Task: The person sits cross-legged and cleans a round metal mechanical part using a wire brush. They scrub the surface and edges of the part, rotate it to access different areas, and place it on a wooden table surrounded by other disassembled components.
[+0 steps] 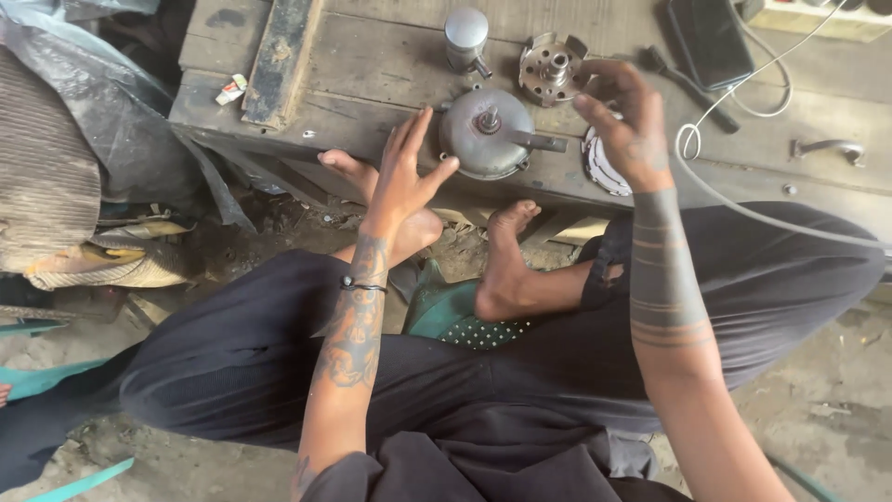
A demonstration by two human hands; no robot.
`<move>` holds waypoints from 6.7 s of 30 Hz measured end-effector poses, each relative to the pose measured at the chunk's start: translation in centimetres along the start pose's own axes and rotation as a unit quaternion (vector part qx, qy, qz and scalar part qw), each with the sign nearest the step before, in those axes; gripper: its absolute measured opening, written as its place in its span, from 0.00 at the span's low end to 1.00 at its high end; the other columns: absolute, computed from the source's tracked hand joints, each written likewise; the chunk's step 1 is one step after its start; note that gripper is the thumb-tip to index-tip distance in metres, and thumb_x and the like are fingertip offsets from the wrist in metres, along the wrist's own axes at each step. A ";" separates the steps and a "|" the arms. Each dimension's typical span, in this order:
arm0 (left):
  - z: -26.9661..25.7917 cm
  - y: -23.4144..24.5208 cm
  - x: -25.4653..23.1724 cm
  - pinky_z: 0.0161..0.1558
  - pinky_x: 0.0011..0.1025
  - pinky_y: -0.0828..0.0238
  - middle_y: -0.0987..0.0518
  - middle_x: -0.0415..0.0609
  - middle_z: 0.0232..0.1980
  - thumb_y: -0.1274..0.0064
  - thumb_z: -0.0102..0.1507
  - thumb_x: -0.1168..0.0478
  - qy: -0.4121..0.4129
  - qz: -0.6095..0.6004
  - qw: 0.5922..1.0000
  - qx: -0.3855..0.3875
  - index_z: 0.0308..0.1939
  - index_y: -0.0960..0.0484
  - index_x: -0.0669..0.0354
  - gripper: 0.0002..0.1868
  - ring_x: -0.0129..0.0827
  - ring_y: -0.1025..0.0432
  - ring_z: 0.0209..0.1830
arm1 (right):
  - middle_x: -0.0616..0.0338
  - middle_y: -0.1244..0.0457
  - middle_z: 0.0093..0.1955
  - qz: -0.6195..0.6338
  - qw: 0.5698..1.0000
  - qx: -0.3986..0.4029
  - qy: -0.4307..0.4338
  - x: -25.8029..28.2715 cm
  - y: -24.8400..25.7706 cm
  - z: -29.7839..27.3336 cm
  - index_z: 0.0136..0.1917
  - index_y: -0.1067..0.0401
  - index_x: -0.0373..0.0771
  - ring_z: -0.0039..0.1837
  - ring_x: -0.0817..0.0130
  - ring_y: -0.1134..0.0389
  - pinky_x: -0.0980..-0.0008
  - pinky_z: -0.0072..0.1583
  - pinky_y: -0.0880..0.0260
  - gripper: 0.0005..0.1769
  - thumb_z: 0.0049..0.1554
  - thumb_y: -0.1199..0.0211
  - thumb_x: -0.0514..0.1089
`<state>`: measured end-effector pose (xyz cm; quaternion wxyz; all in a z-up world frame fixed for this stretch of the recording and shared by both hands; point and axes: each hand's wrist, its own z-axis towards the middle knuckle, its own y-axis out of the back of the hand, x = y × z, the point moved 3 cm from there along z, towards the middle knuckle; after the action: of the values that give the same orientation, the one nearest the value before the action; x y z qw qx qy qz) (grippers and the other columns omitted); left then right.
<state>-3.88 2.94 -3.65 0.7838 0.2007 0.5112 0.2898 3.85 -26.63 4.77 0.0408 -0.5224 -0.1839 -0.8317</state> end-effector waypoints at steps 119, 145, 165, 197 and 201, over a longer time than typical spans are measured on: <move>3.8 -4.8 -2.4 0.73 0.75 0.76 0.56 0.51 0.83 0.29 0.44 0.30 0.195 0.063 0.965 0.163 0.80 0.55 0.39 0.70 0.53 0.56 0.82 | 0.63 0.31 0.37 -0.460 0.886 0.048 -0.042 -2.4 -1.5 0.9 0.45 0.23 0.47 0.47 0.56 0.30 0.46 0.60 0.51 0.10 0.54 0.28 0.52; 2.3 -3.7 0.3 0.63 0.57 0.35 0.36 0.60 0.61 0.24 0.39 0.37 -0.001 0.050 0.997 0.061 0.68 0.34 0.56 0.60 0.61 0.33 0.63 | 0.63 0.32 0.40 -0.415 0.907 0.050 -0.046 -5.4 1.3 -0.2 0.47 0.24 0.48 0.49 0.59 0.32 0.48 0.62 0.51 0.18 0.56 0.32 0.62; 2.4 -2.5 -0.4 0.76 0.56 0.52 0.43 0.64 0.76 0.27 0.42 0.33 -0.033 0.049 0.994 0.087 0.75 0.38 0.57 0.64 0.58 0.41 0.74 | 0.61 0.34 0.40 -0.392 0.913 0.086 0.079 -2.2 -2.4 2.6 0.44 0.23 0.48 0.50 0.57 0.35 0.52 0.61 0.55 0.14 0.54 0.27 0.57; 3.6 -2.7 -0.6 0.76 0.60 0.57 0.43 0.62 0.79 0.31 0.51 0.38 -0.023 -0.031 0.994 0.098 0.73 0.34 0.62 0.54 0.62 0.48 0.79 | 0.52 0.31 0.41 -0.241 0.961 0.086 -0.102 -5.9 -1.6 1.7 0.49 0.21 0.41 0.51 0.51 0.31 0.55 0.59 0.38 0.18 0.59 0.30 0.58; 3.3 -3.4 -0.2 0.76 0.56 0.52 0.39 0.61 0.77 0.35 0.55 0.33 -0.028 -0.007 0.998 0.060 0.71 0.32 0.62 0.51 0.60 0.44 0.77 | 0.58 0.34 0.43 -0.319 0.942 0.067 -0.076 -5.1 -1.1 1.8 0.50 0.23 0.46 0.51 0.57 0.35 0.56 0.63 0.54 0.19 0.62 0.34 0.62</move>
<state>-0.09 0.21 -4.28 0.7862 0.2520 0.5071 0.2476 7.43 -25.58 0.69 -0.2065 -0.4941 -0.3986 -0.7446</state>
